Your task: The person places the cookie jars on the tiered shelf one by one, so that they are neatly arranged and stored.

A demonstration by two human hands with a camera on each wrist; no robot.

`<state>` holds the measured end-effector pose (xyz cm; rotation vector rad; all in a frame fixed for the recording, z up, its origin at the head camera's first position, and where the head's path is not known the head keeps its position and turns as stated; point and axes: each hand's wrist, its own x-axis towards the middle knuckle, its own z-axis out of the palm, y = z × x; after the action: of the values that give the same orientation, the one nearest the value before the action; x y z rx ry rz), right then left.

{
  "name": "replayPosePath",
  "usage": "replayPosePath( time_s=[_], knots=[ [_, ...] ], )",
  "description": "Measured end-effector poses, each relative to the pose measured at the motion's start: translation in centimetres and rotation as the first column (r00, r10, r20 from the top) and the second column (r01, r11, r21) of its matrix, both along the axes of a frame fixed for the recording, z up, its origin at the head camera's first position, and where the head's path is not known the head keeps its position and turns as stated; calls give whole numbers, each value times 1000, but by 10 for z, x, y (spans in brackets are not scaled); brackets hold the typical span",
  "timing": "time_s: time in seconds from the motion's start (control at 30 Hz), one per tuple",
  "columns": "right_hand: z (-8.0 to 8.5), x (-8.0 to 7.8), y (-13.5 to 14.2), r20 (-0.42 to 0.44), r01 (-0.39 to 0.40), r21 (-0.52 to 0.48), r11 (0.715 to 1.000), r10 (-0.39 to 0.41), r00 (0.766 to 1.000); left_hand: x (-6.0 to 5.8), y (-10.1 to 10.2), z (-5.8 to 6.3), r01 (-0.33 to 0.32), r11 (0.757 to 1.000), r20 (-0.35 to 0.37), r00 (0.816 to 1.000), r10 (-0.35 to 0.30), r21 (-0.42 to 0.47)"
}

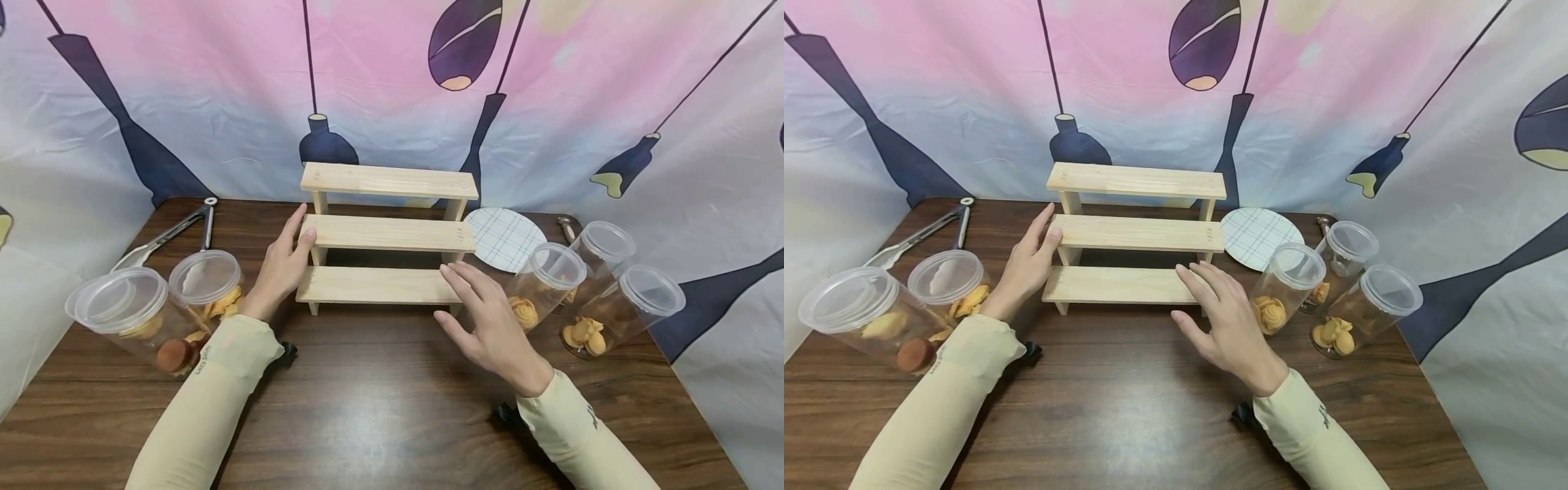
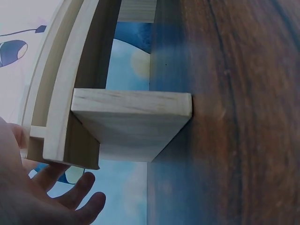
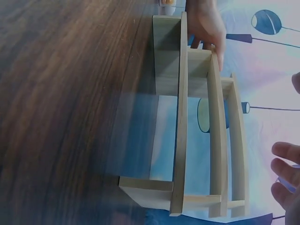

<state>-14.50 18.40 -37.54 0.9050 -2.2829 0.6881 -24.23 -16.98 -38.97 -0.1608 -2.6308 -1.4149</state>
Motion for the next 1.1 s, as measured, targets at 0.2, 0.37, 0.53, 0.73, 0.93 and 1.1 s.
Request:
replayPosePath(
  time_s=[0.2,0.37,0.53,0.73,0.93,1.1],
  knots=[
    [-2,8,9,-8,24,-24,999,-24,1000,-1,0,-1,3,1000,-11,1000,-3,-13],
    [2,12,18,-12,41,-57,998,-42,999,-3,-1,-2,13,1000,-1,1000,-13,-9],
    [12,13,28,-40,50,-70,996,-53,998,-4,-2,-4,17,1000,-1,1000,-17,12],
    [30,12,42,-34,103,-56,993,-105,994,-4,-3,-7,15,999,2,1000,-15,29],
    [49,14,54,-115,82,-84,993,-91,989,-5,-3,-10,24,999,-11,1000,-23,36],
    [63,7,70,-122,154,-46,987,-159,980,-8,-4,-11,23,999,-26,999,-23,35]
  ],
)
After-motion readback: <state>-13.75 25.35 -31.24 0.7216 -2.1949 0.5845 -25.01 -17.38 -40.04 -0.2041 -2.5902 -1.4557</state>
